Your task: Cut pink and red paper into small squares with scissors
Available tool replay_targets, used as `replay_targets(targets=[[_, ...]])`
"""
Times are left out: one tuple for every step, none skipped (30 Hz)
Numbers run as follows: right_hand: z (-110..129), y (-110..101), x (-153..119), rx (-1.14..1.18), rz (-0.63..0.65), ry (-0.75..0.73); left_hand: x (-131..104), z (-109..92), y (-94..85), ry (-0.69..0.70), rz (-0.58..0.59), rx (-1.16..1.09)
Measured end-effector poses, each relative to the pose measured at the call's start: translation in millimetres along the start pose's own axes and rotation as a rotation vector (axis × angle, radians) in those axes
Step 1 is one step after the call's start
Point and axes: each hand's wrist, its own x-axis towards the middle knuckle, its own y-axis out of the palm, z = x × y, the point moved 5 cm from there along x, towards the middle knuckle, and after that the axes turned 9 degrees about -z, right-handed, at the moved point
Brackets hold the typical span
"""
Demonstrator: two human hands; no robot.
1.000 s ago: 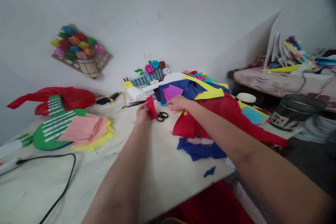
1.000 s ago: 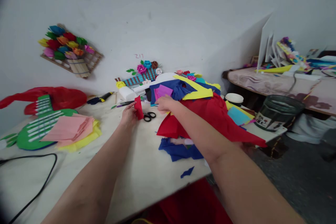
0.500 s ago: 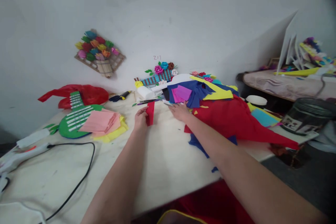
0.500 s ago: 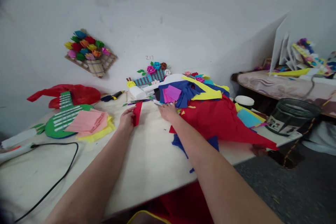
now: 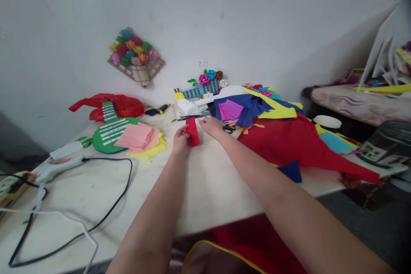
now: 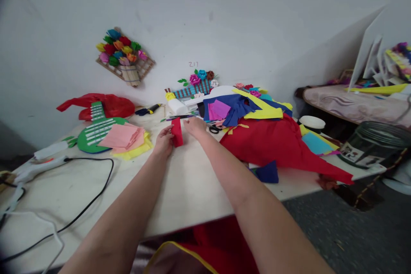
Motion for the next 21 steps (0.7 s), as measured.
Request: replay_targets(targets=[[3,12,-3,0.142,0.051,0.046,0,0,-0.6,0.002,-0.002,-0.007],[5,24,-7,0.296,0.088,0.084,0,1,-1.1,0.004,-0.003,-0.012],[5,34,-11,0.436,0.086,0.122,0,2,-1.3,0.008,-0.001,-0.016],[4,42,-15,0.555,0.063,0.154,0,2,-1.4,0.014,0.002,-0.018],[2,49,-18,0.63,0.04,0.175,1,2,-1.6,0.02,0.005,-0.015],[-1,55,-21,0.686,0.031,0.198,2,3,-1.7,0.03,0.008,-0.01],[-3,58,-23,0.751,0.024,0.224,2,3,-1.8,0.039,0.012,0.0],[-4,60,-24,0.811,0.027,0.246,3,3,-2.2,0.047,0.011,0.014],[-5,61,-25,0.875,0.037,0.27,4,4,-2.7,0.056,0.008,0.029],[-5,61,-25,0.939,0.053,0.292,5,5,-3.2,0.064,0.004,0.044],[-5,61,-25,0.996,0.075,0.311,6,6,-3.7,0.07,-0.002,0.06],[-4,61,-25,1.042,0.096,0.329,7,7,-4.1,0.076,-0.007,0.074],[-4,61,-25,1.073,0.105,0.34,8,9,-4.2,0.081,-0.007,0.087],[-4,61,-24,1.085,0.095,0.345,8,10,-4.1,0.086,-0.005,0.098],[-5,61,-23,1.078,0.068,0.345,9,12,-4.0,0.086,-0.005,0.108],[-6,62,-22,1.055,0.029,0.334,9,13,-3.8,0.081,-0.006,0.119],[-7,62,-21,1.018,-0.02,0.315,9,14,-3.6,0.07,-0.005,0.13],[-8,62,-20,0.974,-0.067,0.288,8,15,-3.0,0.055,0.0,0.139],[-8,61,-19,0.93,-0.105,0.258,7,16,-1.8,0.04,0.017,0.148],[-8,61,-18,0.89,-0.134,0.225,5,16,0.2,0.026,0.051,0.157],[-7,59,-18,0.855,-0.156,0.191,3,16,2.9,0.016,0.097,0.164]])
